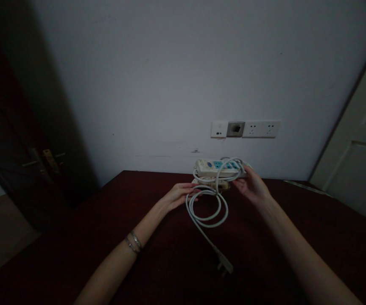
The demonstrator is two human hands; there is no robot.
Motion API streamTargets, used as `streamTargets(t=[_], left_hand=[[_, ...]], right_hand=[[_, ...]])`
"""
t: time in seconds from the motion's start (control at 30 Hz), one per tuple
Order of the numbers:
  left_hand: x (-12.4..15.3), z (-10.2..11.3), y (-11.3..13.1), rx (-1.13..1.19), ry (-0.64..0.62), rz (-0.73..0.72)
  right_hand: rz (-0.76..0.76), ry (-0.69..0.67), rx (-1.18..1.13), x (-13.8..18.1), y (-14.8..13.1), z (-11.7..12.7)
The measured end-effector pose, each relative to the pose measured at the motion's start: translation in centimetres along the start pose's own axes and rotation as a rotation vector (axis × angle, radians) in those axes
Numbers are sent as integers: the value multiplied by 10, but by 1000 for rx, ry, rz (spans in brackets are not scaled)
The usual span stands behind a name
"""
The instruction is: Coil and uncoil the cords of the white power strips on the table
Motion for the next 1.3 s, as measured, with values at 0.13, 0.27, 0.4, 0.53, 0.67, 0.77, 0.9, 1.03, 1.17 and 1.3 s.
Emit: streamTargets(t=[0.13,0.27,0.4,0.53,0.67,0.77,0.9,1.03,1.17,1.3], left_hand=[[-3,14,-10,-115,80,52],[-5,25,-20,-172,120,113],[-4,37,-24,-165,161,179],[-1,45,-21,-110,93,230],[6,55,-20,-184,-4,307],[11,62,-22,-299,-68,350],[11,73,-26,-474,-38,354],[6,78,-32,-678,62,363],[2,67,-24,-964,146,306],[3,33,-8,-1370,67,132]], right_hand=[[25,10,-118,1,-7,-1],[83,61,-257,3,-22,2],[160,135,-360,10,-41,8],[224,187,-424,15,-58,15],[294,212,-461,15,-74,26],[309,262,-494,14,-81,39],[330,309,-480,16,-84,45],[344,210,-473,20,-77,23],[263,200,-489,25,-50,5],[179,177,-499,35,-25,-14]])
Point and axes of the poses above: each hand's wrist, its own x-axis away from the middle knuckle, its own z-axis out of the back of the hand, y = z × x, the point moved 10 cm from there along -x, towards the middle knuckle, and after that the axes turned 15 degrees about -x, right-handed, at the moved point
